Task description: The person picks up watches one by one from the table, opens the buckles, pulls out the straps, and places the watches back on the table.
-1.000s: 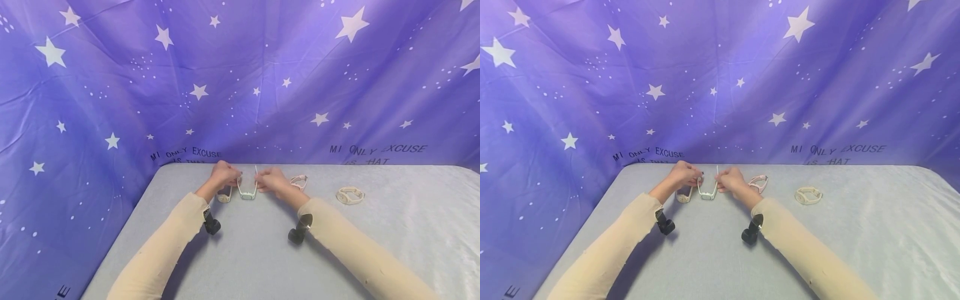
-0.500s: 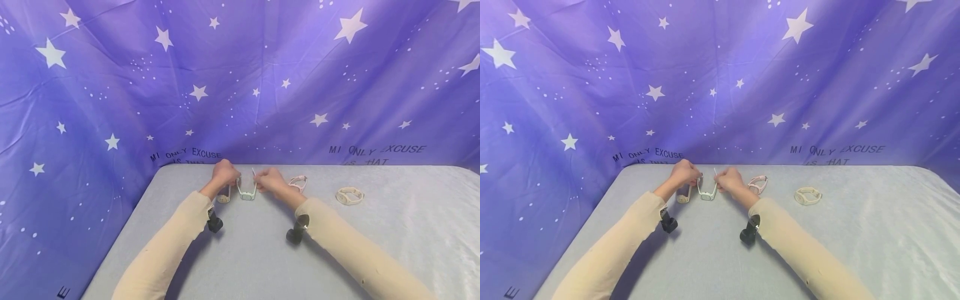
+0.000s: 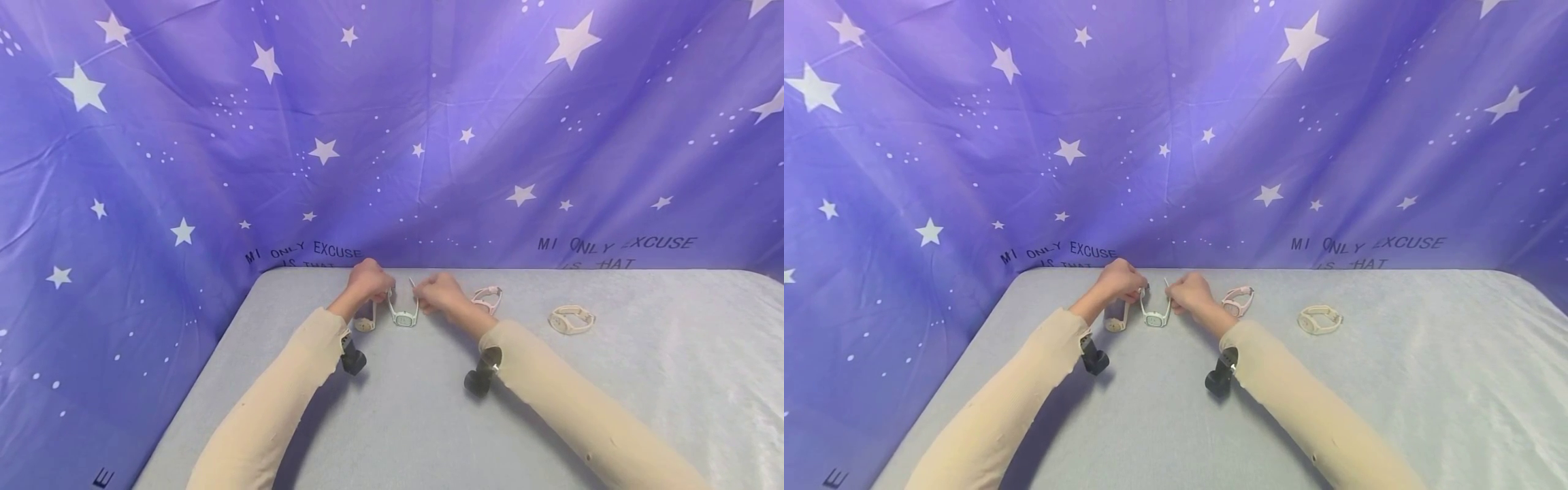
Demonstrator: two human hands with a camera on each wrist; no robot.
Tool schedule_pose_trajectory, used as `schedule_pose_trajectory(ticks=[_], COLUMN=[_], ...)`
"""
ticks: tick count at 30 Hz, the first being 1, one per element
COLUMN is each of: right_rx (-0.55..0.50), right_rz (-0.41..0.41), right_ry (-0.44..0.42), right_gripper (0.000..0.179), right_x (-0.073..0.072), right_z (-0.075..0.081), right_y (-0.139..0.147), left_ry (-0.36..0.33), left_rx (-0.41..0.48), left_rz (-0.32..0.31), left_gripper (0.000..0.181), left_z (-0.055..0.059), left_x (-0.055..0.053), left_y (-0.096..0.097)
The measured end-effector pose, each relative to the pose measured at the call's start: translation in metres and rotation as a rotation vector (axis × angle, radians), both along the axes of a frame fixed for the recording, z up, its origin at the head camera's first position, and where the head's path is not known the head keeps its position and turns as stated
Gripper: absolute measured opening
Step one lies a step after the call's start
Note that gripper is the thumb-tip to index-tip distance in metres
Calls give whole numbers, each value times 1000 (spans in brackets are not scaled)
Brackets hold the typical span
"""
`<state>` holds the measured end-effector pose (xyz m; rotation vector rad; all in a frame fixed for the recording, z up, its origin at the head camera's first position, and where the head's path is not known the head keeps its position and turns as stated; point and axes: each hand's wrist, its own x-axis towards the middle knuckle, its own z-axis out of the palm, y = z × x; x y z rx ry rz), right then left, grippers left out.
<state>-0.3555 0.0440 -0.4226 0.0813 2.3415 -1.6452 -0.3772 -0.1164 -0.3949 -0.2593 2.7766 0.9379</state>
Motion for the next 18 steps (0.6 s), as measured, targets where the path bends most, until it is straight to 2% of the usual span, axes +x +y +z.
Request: schedule_pose_trajectory(ticks=[10,13,16,18], right_rx=[3,1,8,23], right_rz=[12,31,50,58], right_ry=[-6,-12,-2,30], right_gripper=[32,34,40,44], right_x=[-1,1,3,5], right_z=[0,3,7,11], right_y=[3,4,5,8], left_ry=[-21,-26,-20,15], left_rx=[75,78,43,8], left_rz=[10,0,-22,-40], left_gripper=[9,12,26,29], left_z=[6,9,11,13], left_x=[5,8,10,12], left_y=[3,2,1,1])
